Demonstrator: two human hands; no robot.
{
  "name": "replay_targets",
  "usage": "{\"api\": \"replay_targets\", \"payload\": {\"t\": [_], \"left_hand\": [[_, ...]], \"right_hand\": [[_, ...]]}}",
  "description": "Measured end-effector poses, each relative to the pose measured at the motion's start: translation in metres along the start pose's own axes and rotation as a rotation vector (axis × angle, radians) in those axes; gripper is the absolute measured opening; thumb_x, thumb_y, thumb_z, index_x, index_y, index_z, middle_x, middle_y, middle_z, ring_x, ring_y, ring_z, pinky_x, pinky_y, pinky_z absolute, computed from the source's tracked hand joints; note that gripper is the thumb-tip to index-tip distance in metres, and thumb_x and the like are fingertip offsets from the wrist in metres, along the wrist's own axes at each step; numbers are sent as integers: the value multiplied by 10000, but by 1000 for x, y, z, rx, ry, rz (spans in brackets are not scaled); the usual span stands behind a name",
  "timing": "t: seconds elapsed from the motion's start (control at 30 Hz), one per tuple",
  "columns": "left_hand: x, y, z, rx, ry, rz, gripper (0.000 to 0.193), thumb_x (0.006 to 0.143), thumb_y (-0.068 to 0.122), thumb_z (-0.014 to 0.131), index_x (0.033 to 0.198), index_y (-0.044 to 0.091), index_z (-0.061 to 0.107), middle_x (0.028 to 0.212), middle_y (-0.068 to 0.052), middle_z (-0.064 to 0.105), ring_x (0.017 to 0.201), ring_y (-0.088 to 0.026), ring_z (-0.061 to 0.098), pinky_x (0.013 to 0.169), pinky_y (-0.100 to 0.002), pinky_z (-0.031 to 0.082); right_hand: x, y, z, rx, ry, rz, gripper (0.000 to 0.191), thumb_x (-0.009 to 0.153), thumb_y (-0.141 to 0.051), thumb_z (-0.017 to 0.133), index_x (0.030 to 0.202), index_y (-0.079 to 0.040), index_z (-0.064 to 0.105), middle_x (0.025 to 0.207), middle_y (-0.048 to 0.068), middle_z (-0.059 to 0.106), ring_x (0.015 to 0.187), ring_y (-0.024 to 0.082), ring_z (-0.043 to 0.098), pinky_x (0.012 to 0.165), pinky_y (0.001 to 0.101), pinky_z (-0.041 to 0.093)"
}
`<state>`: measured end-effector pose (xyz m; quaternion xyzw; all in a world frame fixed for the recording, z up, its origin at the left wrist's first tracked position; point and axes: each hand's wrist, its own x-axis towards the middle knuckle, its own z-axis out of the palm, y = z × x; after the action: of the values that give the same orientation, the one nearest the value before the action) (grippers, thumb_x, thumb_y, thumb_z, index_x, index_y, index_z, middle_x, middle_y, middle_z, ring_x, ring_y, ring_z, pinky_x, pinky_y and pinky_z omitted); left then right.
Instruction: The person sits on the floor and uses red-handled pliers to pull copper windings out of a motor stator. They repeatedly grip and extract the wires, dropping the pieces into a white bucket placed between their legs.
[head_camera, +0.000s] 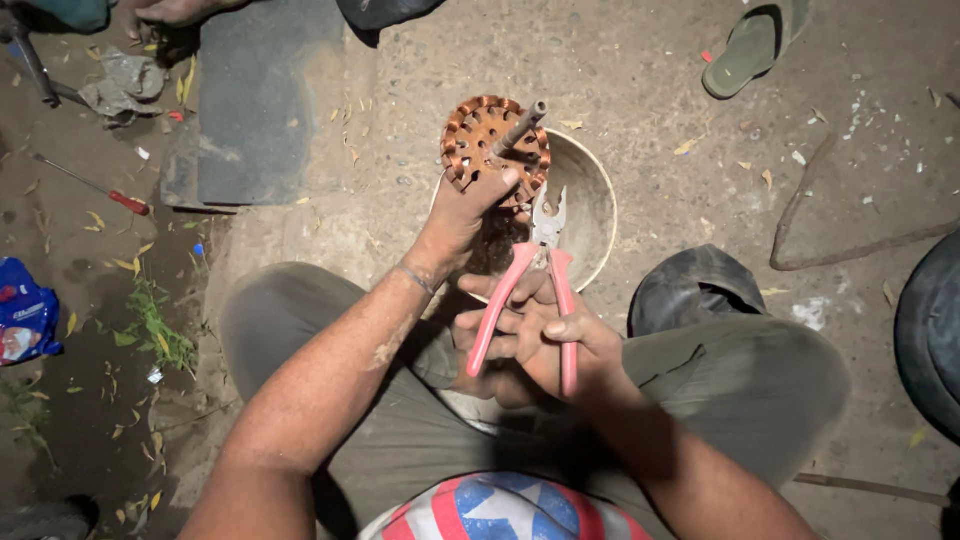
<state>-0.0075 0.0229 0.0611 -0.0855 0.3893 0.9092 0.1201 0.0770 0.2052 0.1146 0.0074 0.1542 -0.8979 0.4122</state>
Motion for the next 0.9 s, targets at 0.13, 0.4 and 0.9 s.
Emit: {"api": "replay_targets", "payload": {"t": [0.13,0.4,0.9], "left_hand": [[-3,4,5,-14,-67,74,484,932,119,751,1369,10,575,1217,-53,682,1104,-148,664,974,-309,570],[-7,3,9,-33,-125,43,588,910,41,781,1439,-20,532,1263,-93,658,1136,-196,644,1001,-368,545],[-6,5,13,424,-166,168,624,856,57,813,1418,11,544,1321,-55,638,1185,-133,616,1016,-311,553]], "right_hand": [[0,-5,-9,44,-66,39,634,878,-157,661,1486,-61,509,1583,327,408,1366,501,539,1121,657,450],[-1,-11,-12,19,-114,22,579,910,-168,658,1455,-25,524,1561,319,444,1360,522,533,1132,686,443],[3,0,-2,135,-13,-110,263,1098,-313,508,953,-96,481,1072,211,560,994,379,627,839,536,550]]}}
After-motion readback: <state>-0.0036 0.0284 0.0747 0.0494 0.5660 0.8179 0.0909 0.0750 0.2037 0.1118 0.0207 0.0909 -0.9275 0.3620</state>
